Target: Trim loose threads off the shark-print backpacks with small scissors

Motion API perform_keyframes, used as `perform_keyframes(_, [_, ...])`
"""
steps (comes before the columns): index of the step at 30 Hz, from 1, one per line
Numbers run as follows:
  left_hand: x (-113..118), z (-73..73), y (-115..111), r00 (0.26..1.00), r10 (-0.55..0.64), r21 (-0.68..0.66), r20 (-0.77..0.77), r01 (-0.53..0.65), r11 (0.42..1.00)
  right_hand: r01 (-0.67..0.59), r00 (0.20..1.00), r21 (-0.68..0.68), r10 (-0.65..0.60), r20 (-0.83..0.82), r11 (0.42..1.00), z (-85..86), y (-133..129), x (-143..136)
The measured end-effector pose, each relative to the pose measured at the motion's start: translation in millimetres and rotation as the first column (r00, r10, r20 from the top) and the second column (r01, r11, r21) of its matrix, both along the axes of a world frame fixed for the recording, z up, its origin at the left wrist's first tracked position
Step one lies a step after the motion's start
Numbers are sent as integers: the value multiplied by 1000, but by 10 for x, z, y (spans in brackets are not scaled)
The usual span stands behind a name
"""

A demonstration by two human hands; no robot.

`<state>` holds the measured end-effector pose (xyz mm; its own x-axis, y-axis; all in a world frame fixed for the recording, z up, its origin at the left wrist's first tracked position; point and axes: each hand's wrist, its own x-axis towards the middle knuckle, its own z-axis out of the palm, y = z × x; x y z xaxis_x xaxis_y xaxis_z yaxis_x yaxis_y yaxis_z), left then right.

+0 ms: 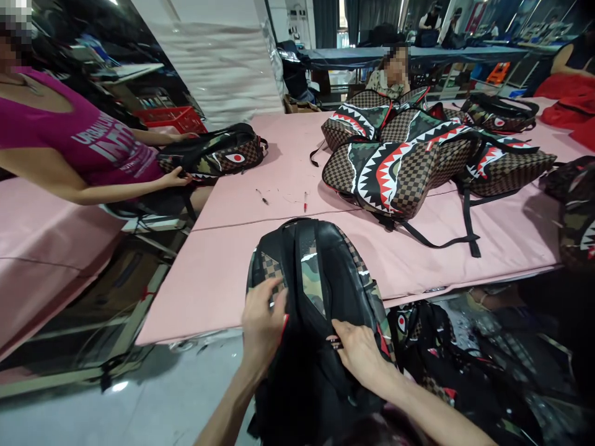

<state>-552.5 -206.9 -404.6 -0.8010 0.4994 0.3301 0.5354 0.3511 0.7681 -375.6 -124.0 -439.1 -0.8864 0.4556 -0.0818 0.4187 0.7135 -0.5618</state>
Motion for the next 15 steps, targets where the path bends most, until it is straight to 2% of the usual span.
perform_keyframes(1, [-21,89,264,986,-126,-1,-111,127,992,-36,999,44,34,32,998,43,16,1])
perform_keyframes(2, [-36,146,539,944,-272,-87,-188,260,962,-65,996,74,60,63,995,76,34,4])
perform_keyframes(3, [-48,169,808,894,-399,-228,-205,353,907,-87,993,87,80,87,992,95,54,11])
perform_keyframes(4, [-61,163,1055,870,-462,-388,-171,371,844,-98,991,87,89,103,991,103,76,27])
perform_keyframes(5, [-79,134,1268,871,-476,-509,-122,356,783,-101,990,77,92,110,992,99,102,51])
perform_keyframes(7, [-143,42,1567,889,-456,-621,-53,328,712,-93,992,27,91,85,995,65,167,125])
perform_keyframes(9, [-251,-45,1704,899,-437,-645,18,345,682,-77,997,-81,78,5,994,15,249,218])
perform_keyframes(12, [-456,-119,1723,882,-426,-633,202,450,630,-42,988,-304,-7,-157,952,-53,402,325])
perform_keyframes(15, [-627,-175,1676,840,-376,-532,391,540,652,28,948,-447,-165,-271,894,-116,584,334])
